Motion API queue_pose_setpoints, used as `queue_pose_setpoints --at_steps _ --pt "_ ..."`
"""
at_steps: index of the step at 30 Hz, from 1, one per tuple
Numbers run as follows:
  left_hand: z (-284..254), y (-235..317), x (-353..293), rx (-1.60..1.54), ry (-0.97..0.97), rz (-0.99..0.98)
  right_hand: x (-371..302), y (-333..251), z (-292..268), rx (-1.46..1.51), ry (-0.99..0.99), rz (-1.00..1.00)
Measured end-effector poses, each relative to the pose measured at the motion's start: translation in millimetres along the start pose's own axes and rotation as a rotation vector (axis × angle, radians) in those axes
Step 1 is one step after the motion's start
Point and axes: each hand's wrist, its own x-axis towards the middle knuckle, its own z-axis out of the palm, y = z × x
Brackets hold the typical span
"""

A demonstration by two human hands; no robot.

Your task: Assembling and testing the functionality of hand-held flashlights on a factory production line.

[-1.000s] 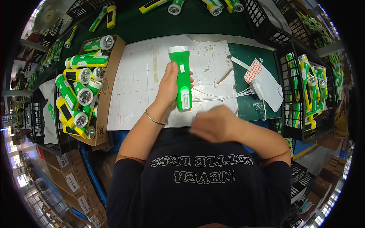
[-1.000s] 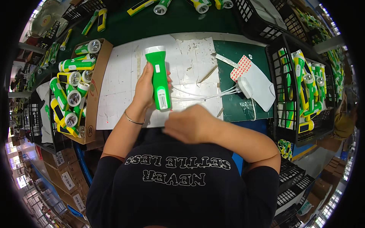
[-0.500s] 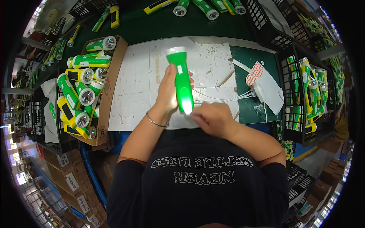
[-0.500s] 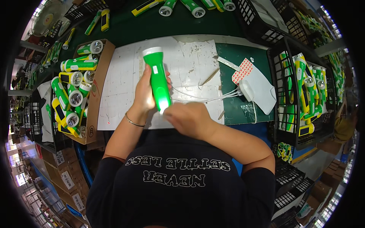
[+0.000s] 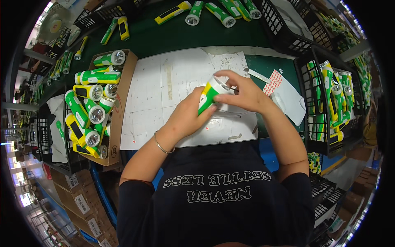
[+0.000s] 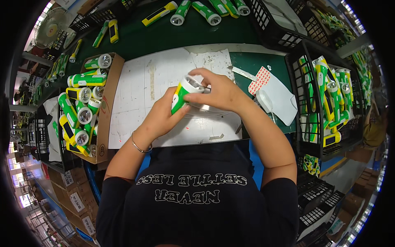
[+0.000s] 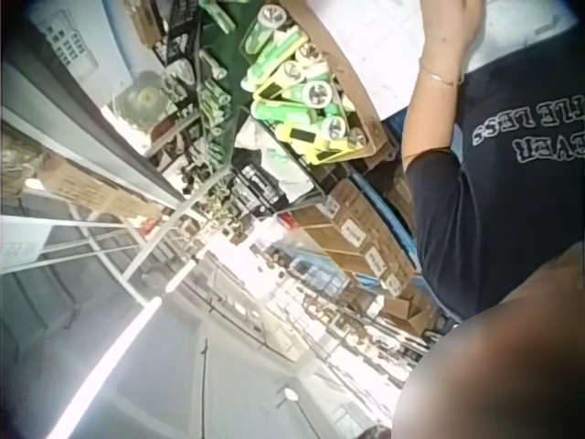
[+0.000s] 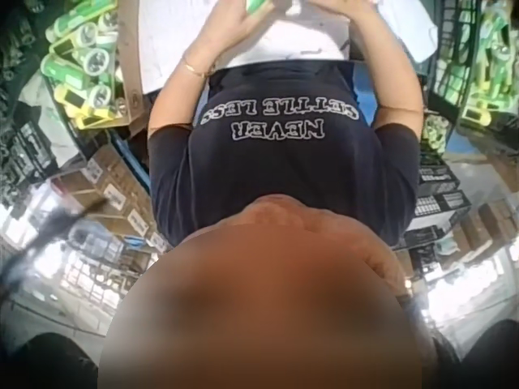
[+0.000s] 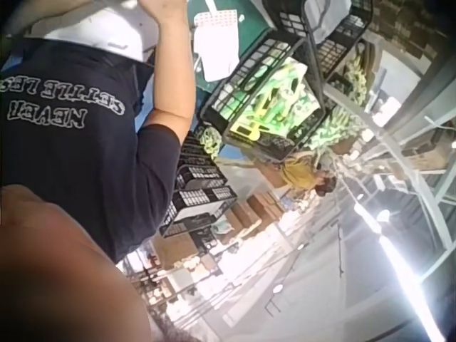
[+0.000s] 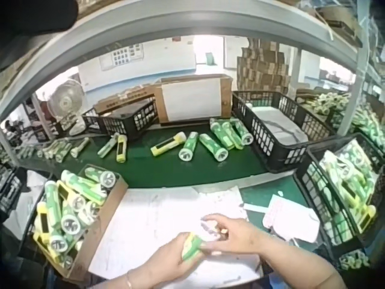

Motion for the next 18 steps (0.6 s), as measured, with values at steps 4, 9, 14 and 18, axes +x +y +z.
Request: queue_pose_setpoints --at_steps 4,9,14,18 --pt "-28.7 5.4 -3.8 0.494 -0.102 0.094 -6.1 -9.0 -15.4 0.092 -0.119 0.011" --pt "-66.5 -0.7 -17.6 0.592 -0.194 -0.034 -14.2 1.7 -18.9 0.262 -0.080 0.066" --pt "-60.7 8.3 -12.2 0.254 -0.352 -0.090 -2.5 -1.1 -3.0 0.353 -0.190 0.071" --pt "-50.6 -8.7 -9.9 0.093 -0.361 -0.174 8.6 3.1 14.9 0.438 -0.127 0.066"
